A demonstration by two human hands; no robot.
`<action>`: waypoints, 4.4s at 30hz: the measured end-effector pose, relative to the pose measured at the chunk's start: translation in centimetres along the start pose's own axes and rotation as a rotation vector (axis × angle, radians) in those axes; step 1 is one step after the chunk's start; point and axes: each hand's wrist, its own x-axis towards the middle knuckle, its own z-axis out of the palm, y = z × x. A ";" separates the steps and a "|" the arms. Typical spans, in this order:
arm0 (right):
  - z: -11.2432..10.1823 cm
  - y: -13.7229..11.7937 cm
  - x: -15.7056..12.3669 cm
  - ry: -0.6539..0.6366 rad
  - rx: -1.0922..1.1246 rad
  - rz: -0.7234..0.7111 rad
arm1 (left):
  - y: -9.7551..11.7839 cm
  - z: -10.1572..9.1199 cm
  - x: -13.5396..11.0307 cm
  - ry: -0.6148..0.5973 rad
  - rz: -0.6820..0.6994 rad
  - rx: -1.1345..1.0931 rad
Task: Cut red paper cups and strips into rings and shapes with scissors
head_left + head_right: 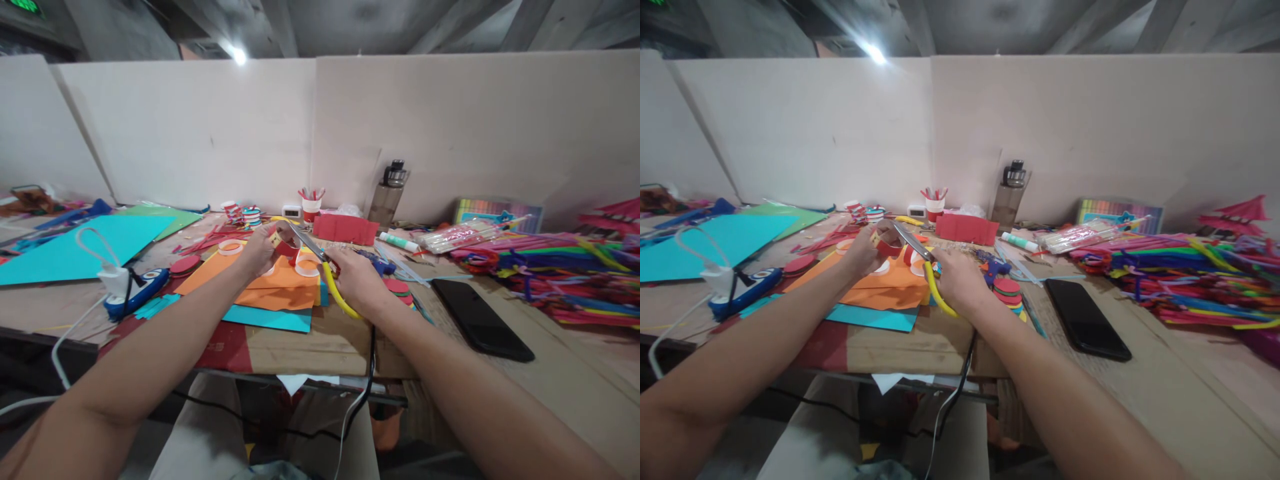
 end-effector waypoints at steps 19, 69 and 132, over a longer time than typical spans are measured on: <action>0.4 0.0 -0.3 0.003 -0.015 0.024 | -0.5 -0.1 -0.1 -0.043 0.037 -0.053; 0.7 -0.2 -0.2 -0.060 0.000 0.073 | -0.8 -1.0 0.1 -0.151 -0.047 0.053; 0.4 0.2 -0.3 0.222 0.279 -0.093 | -1.4 -1.2 0.5 0.287 -0.070 -0.154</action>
